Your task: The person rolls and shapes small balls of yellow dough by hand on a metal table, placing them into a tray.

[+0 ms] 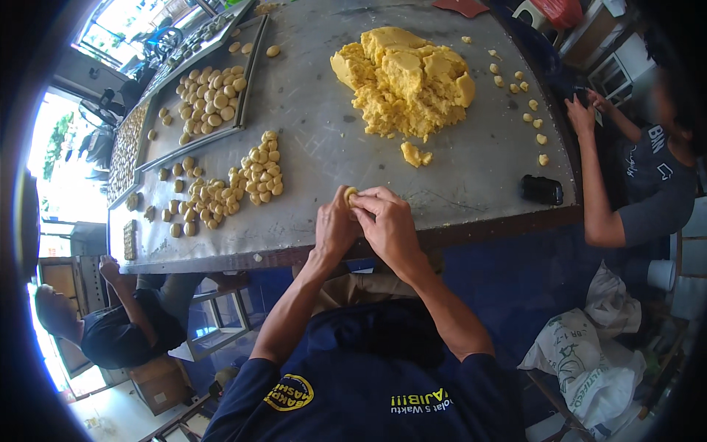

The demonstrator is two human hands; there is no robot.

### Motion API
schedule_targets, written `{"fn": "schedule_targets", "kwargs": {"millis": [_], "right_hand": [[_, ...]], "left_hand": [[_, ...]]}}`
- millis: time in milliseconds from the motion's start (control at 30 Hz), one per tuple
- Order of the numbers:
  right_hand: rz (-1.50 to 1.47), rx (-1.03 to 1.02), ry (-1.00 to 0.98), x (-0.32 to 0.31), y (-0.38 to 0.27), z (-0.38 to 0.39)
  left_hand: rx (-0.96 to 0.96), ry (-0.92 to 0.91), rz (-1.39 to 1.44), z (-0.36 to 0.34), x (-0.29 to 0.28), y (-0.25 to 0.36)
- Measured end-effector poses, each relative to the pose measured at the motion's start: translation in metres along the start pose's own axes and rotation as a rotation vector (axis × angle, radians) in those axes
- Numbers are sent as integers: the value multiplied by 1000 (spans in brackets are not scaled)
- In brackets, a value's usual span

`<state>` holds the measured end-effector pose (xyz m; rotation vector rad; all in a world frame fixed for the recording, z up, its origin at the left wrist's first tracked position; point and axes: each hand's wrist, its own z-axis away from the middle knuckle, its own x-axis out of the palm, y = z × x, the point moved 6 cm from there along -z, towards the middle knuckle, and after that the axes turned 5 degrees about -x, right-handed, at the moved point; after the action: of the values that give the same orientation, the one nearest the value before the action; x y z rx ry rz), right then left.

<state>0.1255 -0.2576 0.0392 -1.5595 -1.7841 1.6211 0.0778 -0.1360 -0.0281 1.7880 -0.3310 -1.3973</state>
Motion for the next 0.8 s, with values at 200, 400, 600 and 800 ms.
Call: {"fn": "schedule_targets", "kwargs": {"millis": [200,400,600,800], "right_hand": [[151,-99,-22,4,-10,0],[-364,263,-58,-5,37,-7],[-164,170,-229,8,32,-16],[558,-135,105,-46,52,-34]], "left_hand": [[-31,-86,196,2,-8,10],[-28,-100,332,-1,-11,9],[208,-88,216,2,-9,16],[-174,-152,603,-5,-7,-7]]}}
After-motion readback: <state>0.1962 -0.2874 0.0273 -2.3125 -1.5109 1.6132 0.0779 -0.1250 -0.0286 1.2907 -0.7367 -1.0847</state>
